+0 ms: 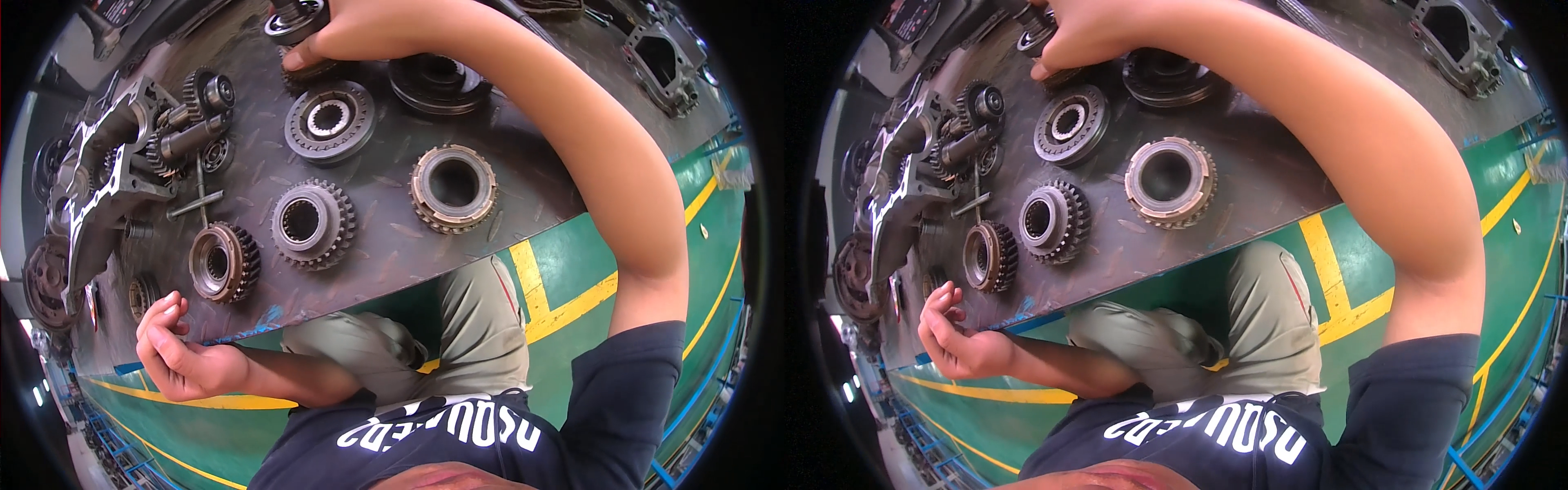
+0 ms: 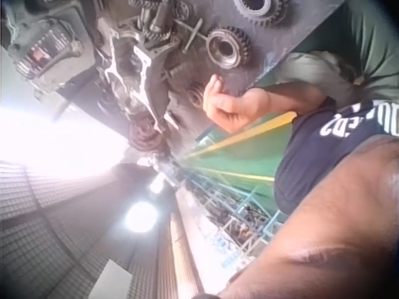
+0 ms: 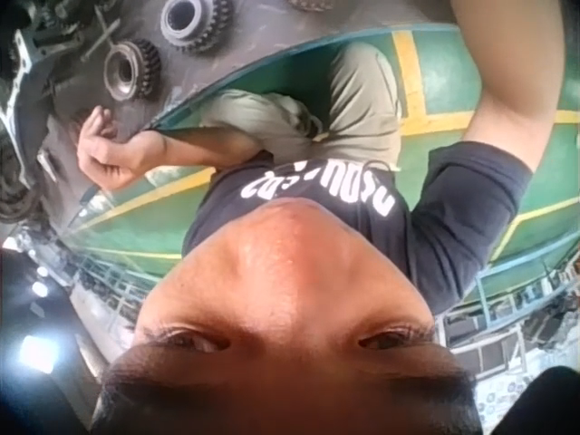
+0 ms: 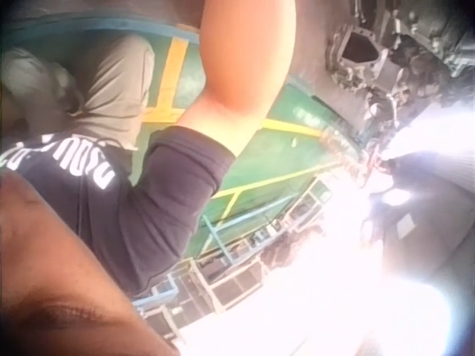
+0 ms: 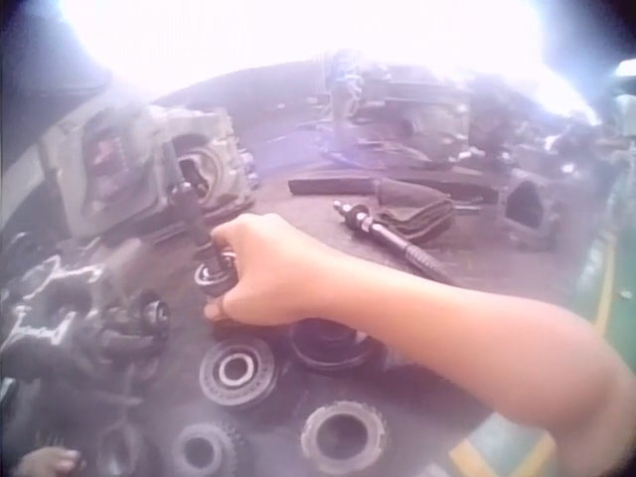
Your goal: The person handles various metal gears, bearings, and shafts on a workbench, picking them up to examine and moving them into different positions.
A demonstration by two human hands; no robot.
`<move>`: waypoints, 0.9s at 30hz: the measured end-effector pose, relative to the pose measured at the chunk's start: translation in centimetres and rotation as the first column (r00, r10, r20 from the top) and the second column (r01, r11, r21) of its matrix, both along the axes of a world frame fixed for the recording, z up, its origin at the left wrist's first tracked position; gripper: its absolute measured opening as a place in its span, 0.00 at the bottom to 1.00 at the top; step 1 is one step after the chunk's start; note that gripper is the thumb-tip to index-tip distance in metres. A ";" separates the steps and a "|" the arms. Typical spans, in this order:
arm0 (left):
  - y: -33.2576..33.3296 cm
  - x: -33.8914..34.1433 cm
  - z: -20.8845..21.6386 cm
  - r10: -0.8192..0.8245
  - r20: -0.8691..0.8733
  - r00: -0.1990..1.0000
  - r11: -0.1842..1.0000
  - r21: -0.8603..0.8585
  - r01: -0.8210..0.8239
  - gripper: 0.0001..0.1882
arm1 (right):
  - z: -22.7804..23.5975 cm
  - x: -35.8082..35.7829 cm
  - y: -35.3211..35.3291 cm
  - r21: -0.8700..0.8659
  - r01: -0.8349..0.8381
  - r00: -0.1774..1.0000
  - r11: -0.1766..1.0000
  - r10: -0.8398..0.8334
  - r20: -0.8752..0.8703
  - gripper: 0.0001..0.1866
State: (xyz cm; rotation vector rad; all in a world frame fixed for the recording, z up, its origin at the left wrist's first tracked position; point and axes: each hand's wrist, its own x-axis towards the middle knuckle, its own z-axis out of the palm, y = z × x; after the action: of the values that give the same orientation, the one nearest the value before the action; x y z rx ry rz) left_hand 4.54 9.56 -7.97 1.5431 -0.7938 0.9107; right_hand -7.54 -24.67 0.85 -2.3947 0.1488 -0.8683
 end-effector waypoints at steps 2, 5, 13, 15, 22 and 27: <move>0.0 0.1 0.0 0.016 -0.004 1.000 1.000 0.006 -0.016 0.18 | 0.3 -0.3 -0.2 -0.042 -0.001 1.000 0.999 0.002 0.023 0.26; 0.1 0.1 -0.1 0.016 -0.012 1.000 1.000 -0.009 -0.016 0.18 | 1.9 0.4 -0.6 0.106 -0.069 0.988 0.992 0.082 -0.129 0.24; -0.1 -0.1 -0.1 -0.010 -0.031 0.999 1.000 -0.019 0.010 0.18 | 2.4 1.5 0.4 0.299 -0.045 0.999 0.953 0.048 -0.003 0.17; -0.6 -0.4 -0.1 -0.013 -0.035 0.999 0.999 -0.033 0.012 0.16 | 2.8 0.8 -0.4 0.272 -0.025 0.995 0.962 -0.001 0.095 0.17; -0.4 -0.7 0.3 -0.021 -0.029 0.999 0.999 -0.044 0.020 0.14 | 1.5 1.4 -4.2 0.341 0.010 0.991 0.940 -0.055 0.121 0.15; -0.5 -0.6 0.2 -0.041 -0.031 0.999 0.998 -0.054 0.039 0.14 | 0.1 1.2 -6.3 0.398 0.177 0.984 0.900 -0.157 -0.083 0.15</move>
State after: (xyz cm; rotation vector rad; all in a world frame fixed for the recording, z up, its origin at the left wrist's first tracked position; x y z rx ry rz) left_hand 3.96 9.08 -7.76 1.4864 -0.7688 0.8692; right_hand -6.35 -30.98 0.96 -2.0323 0.5106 -0.7671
